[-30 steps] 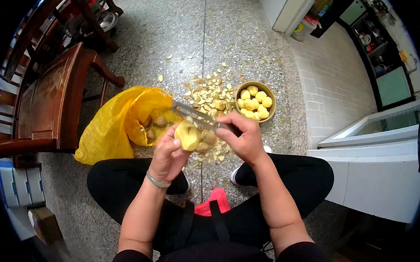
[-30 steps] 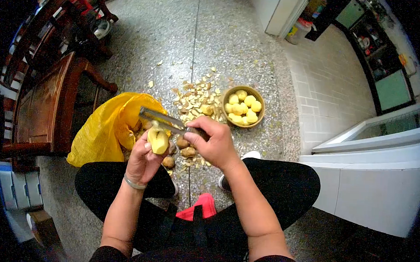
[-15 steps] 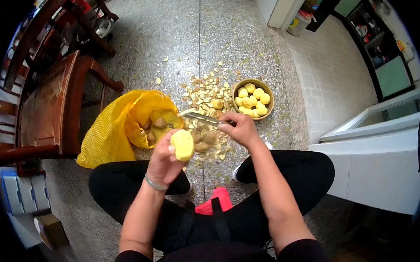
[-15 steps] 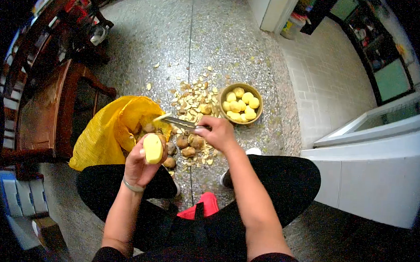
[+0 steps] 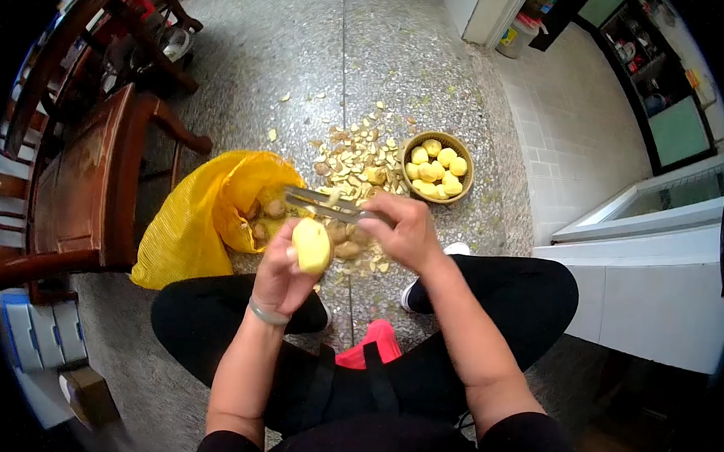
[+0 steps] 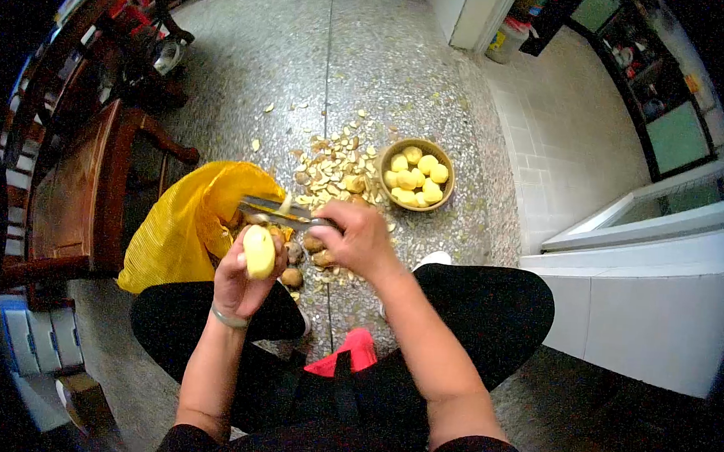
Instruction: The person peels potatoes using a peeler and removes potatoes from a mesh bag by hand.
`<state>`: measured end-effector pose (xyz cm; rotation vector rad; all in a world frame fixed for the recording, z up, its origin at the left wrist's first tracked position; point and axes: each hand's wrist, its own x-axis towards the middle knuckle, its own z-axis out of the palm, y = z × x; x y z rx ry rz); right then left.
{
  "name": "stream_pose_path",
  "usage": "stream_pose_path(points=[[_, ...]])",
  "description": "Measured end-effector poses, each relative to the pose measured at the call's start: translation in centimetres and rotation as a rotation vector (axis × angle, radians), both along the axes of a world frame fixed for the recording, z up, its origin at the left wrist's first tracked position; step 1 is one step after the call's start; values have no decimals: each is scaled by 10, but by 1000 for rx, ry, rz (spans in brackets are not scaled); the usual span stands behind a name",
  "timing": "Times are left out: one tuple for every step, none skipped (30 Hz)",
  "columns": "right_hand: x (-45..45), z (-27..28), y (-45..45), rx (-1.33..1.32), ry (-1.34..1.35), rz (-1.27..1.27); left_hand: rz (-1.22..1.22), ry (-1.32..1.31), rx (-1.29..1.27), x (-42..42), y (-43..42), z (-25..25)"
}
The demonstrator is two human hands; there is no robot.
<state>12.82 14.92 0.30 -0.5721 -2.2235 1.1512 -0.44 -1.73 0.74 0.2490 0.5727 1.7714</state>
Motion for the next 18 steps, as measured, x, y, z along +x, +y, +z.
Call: stream_pose_path(points=[[6, -1, 10, -75, -195, 7, -70, 10, 75, -2, 1, 6], [7, -4, 12, -122, -168, -17, -27, -16, 35, 4, 1, 17], [8, -6, 13, -170, -149, -37, -40, -14, 33, 3, 3, 19], [9, -2, 12, -168, -155, -38, 15, 16, -25, 4, 5, 19], [9, 8, 9, -214, -132, -20, 79, 40, -82, 7, 5, 17], [9, 17, 5, -262, -107, 0, 43, 14, -39, 4, 3, 11], [8, 23, 0, -262, -110, 4, 48, 12, -39, 3, 2, 5], [6, 29, -6, -160, 34, 57, 39, -18, -33, 1, 1, 0], [5, 35, -12, -58, 179, 108, 28, -48, -27, 0, 1, -2], [4, 44, -18, -19, 186, 159, 121, -52, -36, 7, 2, -1], [1, 48, -24, 14, 213, 188, 120, -52, -36, 8, 2, 2], [1, 45, -23, 13, 182, 146, 144, -83, -63, 9, 2, 5], [-1, 37, -21, 8, 152, 104, 168, -113, -94, 10, 1, 7], [0, 26, -13, -46, 87, 73, 165, -109, -97, 10, 0, 9], [2, 13, -2, -100, 25, 40, 109, -50, -39, 8, 0, 12], [3, 10, 6, -130, -72, -5, 50, 10, 21, 4, 1, 15], [6, 7, 10, -162, -89, -30, -13, 69, 82, 2, 2, 18], [9, 4, 11, -197, -115, -40, 27, 89, 18, 5, 3, 21]])
